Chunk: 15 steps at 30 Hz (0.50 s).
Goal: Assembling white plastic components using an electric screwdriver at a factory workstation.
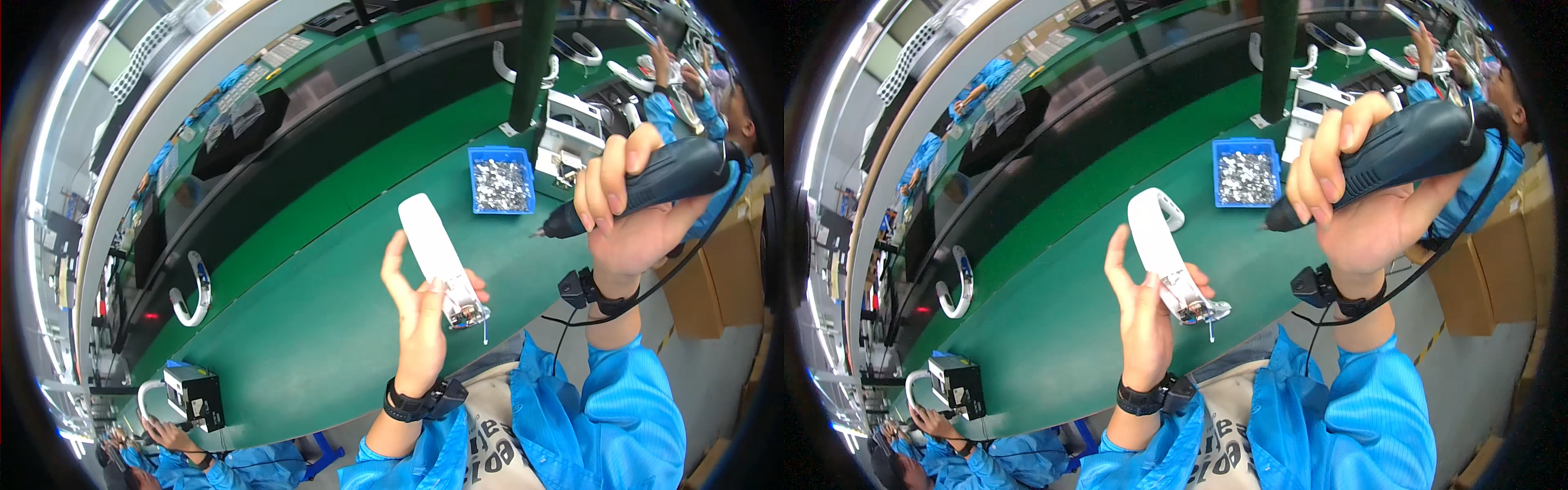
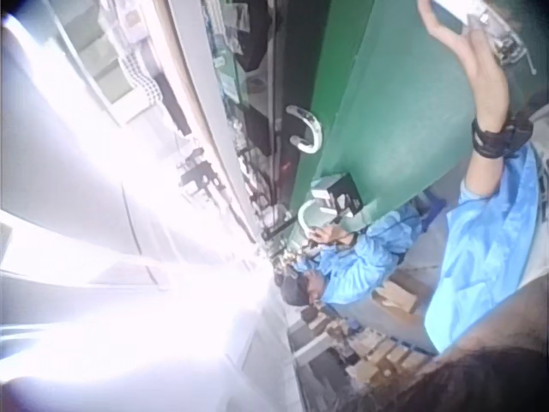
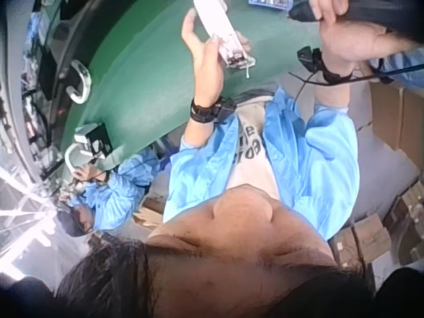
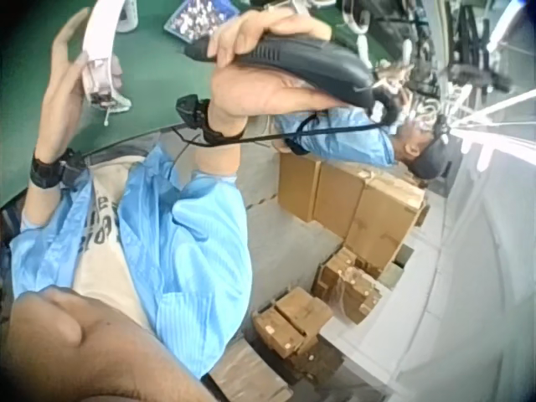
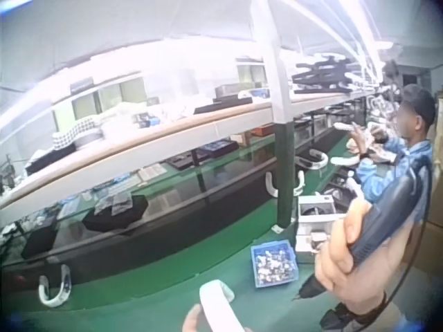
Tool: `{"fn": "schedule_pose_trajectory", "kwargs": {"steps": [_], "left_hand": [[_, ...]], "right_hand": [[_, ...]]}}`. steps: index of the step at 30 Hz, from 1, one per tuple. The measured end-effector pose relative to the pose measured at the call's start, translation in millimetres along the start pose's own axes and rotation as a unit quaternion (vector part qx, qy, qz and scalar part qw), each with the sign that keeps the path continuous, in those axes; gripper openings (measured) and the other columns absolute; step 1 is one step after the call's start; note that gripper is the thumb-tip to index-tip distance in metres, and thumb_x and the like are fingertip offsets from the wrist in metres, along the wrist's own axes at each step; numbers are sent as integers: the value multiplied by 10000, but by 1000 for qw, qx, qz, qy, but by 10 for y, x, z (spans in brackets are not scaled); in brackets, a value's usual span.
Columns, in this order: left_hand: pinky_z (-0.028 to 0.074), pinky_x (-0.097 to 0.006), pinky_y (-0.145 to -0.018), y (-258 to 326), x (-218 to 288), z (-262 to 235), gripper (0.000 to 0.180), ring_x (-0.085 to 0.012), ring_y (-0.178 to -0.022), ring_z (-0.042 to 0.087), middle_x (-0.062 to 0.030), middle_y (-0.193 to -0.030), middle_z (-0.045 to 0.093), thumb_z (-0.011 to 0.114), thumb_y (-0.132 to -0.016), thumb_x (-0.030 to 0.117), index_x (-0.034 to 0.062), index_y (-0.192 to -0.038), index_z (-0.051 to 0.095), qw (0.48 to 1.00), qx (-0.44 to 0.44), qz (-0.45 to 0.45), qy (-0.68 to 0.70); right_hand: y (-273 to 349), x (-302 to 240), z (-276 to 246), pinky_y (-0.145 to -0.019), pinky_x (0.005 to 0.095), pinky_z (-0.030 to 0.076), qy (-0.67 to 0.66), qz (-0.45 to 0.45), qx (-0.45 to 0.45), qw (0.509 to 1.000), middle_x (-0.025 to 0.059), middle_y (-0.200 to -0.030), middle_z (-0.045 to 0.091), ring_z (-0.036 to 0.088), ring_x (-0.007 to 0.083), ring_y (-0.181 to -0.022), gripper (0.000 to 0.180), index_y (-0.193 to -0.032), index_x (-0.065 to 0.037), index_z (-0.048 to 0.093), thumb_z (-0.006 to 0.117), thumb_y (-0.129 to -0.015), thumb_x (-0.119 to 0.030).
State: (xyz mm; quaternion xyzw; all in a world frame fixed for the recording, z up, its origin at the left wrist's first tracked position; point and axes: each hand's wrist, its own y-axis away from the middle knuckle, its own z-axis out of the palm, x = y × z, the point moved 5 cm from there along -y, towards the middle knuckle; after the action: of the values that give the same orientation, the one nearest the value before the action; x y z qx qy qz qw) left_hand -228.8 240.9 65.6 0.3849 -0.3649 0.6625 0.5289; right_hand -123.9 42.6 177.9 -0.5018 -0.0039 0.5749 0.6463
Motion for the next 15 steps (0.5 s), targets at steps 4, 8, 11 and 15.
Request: {"fn": "schedule_pose_trajectory", "kwargs": {"steps": [4, 8, 11, 15], "left_hand": [[539, -331, -633, -15, 48, -416, 380, -205, -670, 637, -126, -807, 650, 379, -1158, 321, 18, -1369, 469, 994, 84, -47, 43], [449, -279, -546, -157, 191, -678, 420, -141, -576, 572, -68, -703, 605, 417, -1155, 371, -7, -1187, 599, 995, 72, -60, 21], [433, -252, -532, -447, 354, -824, 417, -103, -582, 569, -40, -722, 624, 443, -1149, 380, 7, -1237, 606, 990, 21, -66, -126], [449, -233, -549, -1132, 569, -1200, 357, -76, -614, 600, -23, -748, 648, 518, -1128, 348, 22, -1228, 627, 965, -57, -55, -250]], "right_hand": [[283, 257, -360, -484, 287, 399, 116, 89, 116, 982, 52, -672, 493, 463, 142, -502, 907, -1004, -39, 497, 213, -957, -900], [595, 435, -723, -560, 270, 438, 241, 115, 108, 958, 63, -750, 557, 531, 128, -580, 944, -1093, -9, 524, 271, -944, -905], [692, 466, -897, -598, 282, 463, 237, 109, 105, 960, 73, -820, 580, 556, 131, -638, 920, -1163, 2, 534, 346, -955, -874], [688, 480, -858, -639, 274, 470, 283, 93, 99, 949, 71, -888, 593, 570, 125, -710, 831, -1256, 17, 532, 486, -993, -770]]}}
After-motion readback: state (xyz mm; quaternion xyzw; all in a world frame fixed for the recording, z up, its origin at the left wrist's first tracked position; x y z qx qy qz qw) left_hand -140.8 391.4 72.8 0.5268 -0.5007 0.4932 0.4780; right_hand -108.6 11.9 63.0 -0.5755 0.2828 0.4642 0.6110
